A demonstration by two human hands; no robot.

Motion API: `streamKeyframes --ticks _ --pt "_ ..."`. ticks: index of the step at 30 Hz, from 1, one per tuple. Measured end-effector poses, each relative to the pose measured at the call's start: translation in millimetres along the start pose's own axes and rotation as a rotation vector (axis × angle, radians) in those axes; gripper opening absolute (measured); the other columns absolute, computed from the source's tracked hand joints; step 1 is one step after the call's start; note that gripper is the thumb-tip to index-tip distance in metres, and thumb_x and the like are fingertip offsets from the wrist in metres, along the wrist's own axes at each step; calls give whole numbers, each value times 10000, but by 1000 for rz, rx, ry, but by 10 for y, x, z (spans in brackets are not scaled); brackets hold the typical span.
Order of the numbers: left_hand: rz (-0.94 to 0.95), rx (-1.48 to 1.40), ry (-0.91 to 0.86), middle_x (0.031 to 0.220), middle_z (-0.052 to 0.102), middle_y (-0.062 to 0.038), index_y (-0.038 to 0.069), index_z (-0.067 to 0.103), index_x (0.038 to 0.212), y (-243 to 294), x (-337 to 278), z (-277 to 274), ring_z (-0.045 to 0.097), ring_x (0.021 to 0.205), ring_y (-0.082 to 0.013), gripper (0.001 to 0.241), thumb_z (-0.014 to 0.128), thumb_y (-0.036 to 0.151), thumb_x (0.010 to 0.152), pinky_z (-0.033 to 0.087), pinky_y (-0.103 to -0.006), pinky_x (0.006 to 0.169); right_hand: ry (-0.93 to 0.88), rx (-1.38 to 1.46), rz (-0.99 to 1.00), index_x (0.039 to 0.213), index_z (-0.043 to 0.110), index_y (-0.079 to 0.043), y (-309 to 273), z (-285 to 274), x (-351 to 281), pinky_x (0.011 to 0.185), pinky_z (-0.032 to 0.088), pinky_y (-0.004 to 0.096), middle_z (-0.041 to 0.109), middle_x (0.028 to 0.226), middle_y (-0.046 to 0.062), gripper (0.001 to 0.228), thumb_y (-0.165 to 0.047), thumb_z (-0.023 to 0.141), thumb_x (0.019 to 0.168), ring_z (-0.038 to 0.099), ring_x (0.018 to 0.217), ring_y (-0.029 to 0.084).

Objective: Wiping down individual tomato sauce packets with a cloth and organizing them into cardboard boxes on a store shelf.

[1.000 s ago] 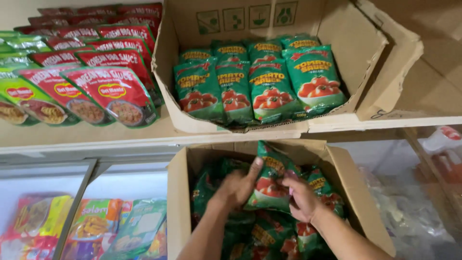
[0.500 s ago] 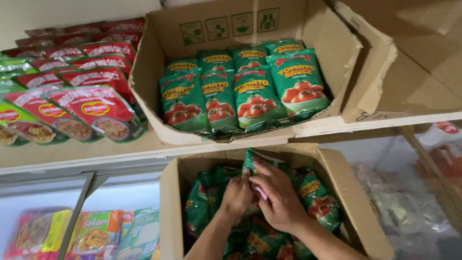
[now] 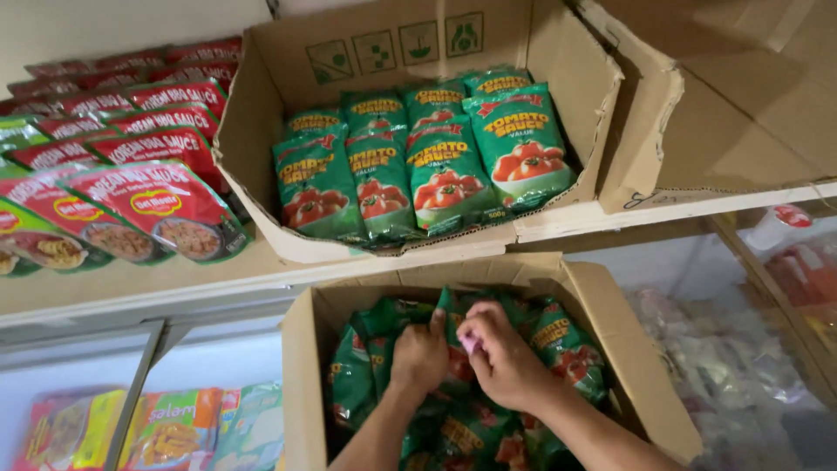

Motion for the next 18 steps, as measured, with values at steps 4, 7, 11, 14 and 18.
streamKeyframes --ticks 4,7,11,14,18 --pt "77 201 -23 906 687 -274 53 601 1285 -202 22 287 674 797 -467 401 340 273 1075 547 -581 698 -145 -62 135 1039 592 -36 284 97 -29 742 577 337 599 1034 117 163 24 615 889 685 879 239" --pt "264 272 87 811 682 -303 -45 539 1338 -381 156 514 672 718 -457 415 404 186 1021 556 -550 635 -3 -230 254 1037 628 -41 350 116 -16 736 535 407 629 1008 149 151 -1 652 893 654 888 317" --pt "155 154 -72 855 693 -282 -9 525 1346 -101 155 227 678 739 -456 441 457 249 995 558 -550 652 -77 -100 97 976 616 -72 355 105 33 742 591 379 661 959 134 52 -44 627 933 707 851 284" --pt "183 204 -22 851 691 -295 -14 525 1352 -262 64 481 677 733 -458 469 506 235 955 562 -547 641 -18 -143 115 972 628 -70 315 161 -25 723 575 407 686 913 145 71 -42 634 907 713 834 307" --pt "109 183 -94 885 674 -315 14 561 1277 -190 129 449 674 751 -472 365 467 259 1023 566 -550 640 -99 -52 262 948 651 -76 391 225 -80 711 594 386 720 855 134 55 -77 656 894 745 780 272"
Point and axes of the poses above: each hand's wrist, its own x-axis towards the middle knuckle, its own z-axis out of the palm, y = z × x, the point moved 1 cm from there along x, towards the middle knuckle
